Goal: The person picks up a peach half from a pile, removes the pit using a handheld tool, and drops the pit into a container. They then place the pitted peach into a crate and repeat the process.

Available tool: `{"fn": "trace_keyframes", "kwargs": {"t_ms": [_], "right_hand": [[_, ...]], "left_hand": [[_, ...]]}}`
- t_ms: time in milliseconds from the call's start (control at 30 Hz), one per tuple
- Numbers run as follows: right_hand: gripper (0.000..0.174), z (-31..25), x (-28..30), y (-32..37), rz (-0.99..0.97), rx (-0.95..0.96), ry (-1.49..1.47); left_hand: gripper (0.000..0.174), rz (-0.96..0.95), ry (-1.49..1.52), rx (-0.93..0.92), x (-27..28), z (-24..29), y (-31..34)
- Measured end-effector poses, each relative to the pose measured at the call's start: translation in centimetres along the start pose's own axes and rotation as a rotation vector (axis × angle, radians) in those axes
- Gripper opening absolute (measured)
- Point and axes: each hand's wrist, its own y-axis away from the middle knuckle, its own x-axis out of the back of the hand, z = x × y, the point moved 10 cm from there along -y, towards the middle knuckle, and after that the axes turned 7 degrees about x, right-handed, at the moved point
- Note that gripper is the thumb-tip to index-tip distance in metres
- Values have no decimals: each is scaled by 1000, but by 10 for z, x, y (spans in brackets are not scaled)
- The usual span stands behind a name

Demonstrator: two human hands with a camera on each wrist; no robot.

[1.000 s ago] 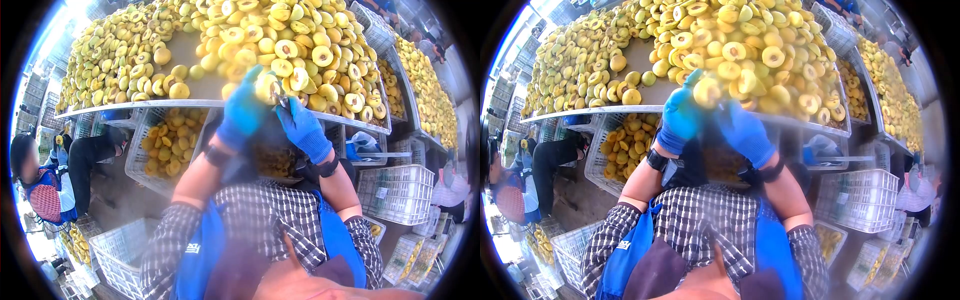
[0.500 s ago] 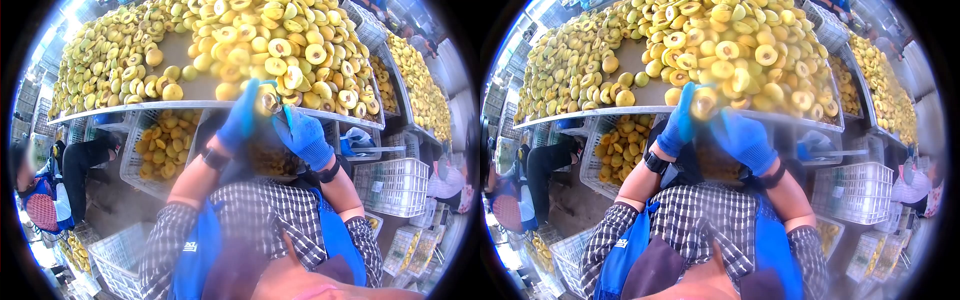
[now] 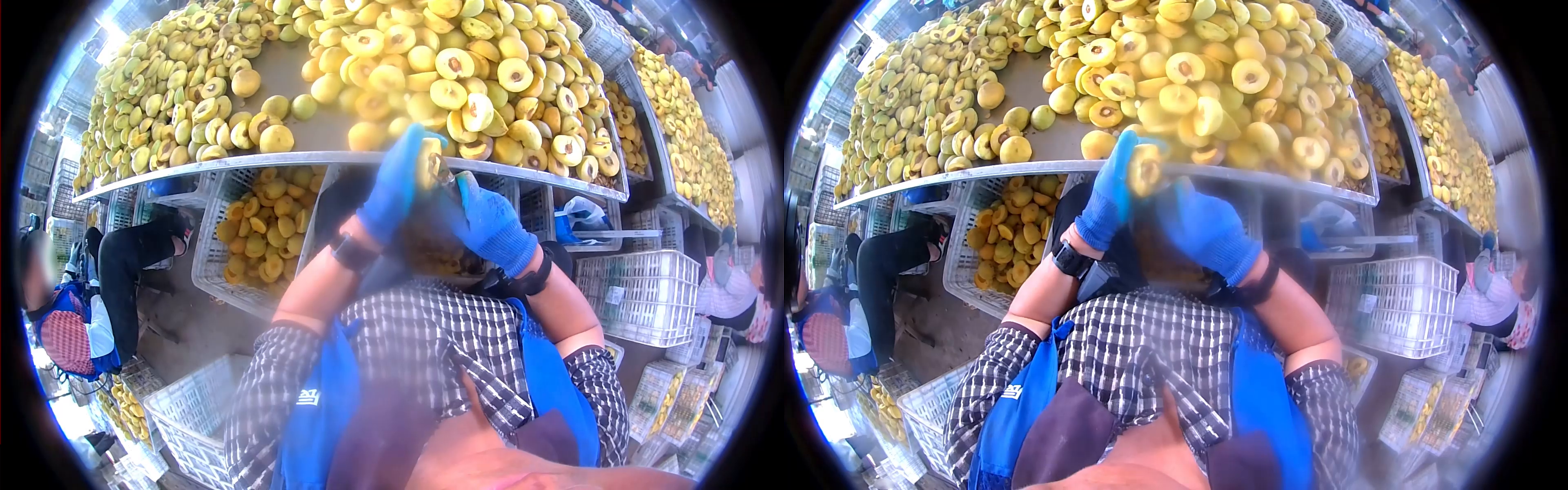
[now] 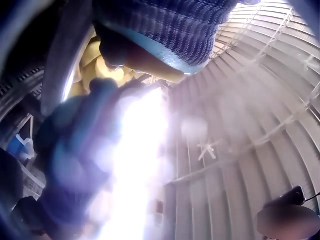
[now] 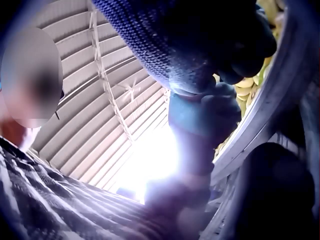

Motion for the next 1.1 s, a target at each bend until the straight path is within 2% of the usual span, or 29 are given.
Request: {"fn": "trace_keyframes", "kwargs": {"t_ms": [67, 133, 167, 233, 300, 367, 433, 467, 567, 633, 700, 800, 900, 1000, 1100], "right_hand": [[47, 7, -7, 4, -90, -60, -47], [43, 13, -11, 2, -197, -66, -13], [35, 14, -10, 0, -226, -100, -67], [31, 22, -11, 2, -85, -128, -238], [30, 25, -4, 0, 50, -121, -333], [32, 24, -1, -5, 121, -127, -391], [35, 24, -14, -4, 97, -218, -521], [36, 24, -28, -4, 56, -284, -607], [40, 14, -14, -6, -57, -174, -443], [41, 17, -21, 0, -88, -217, -446], [42, 26, -35, 4, -43, -302, -583], [34, 34, -85, 23, -255, -516, -1170], [45, 7, -58, 23, -317, -803, -1698], [40, 21, -42, 5, -116, -484, -1044], [36, 20, -27, 9, 64, -102, -316]], "left_hand": [[49, -62, -188, 110, -1, 1, 1], [50, -130, -323, 193, 0, 0, -2], [51, -167, -367, 219, 4, -4, -8], [50, -191, -266, 179, -3, 5, -7], [48, -167, 31, 43, -20, 15, 2], [46, -55, -123, -368, -22, 28, 9], [38, 64, -259, -562, -20, 39, 22], [36, 53, -254, -489, -12, 37, 15], [37, 62, -196, -228, -6, 31, 2], [41, 33, -238, -101, -4, 21, -4], [48, 34, -232, 12, 3, 5, -12], [52, -60, -205, -103, -11, 18, -6], [53, -29, -222, -73, -6, 11, -8], [52, -17, -76, 59, -1, -9, -18], [51, -79, -280, 122, -7, -11, -18]]}}
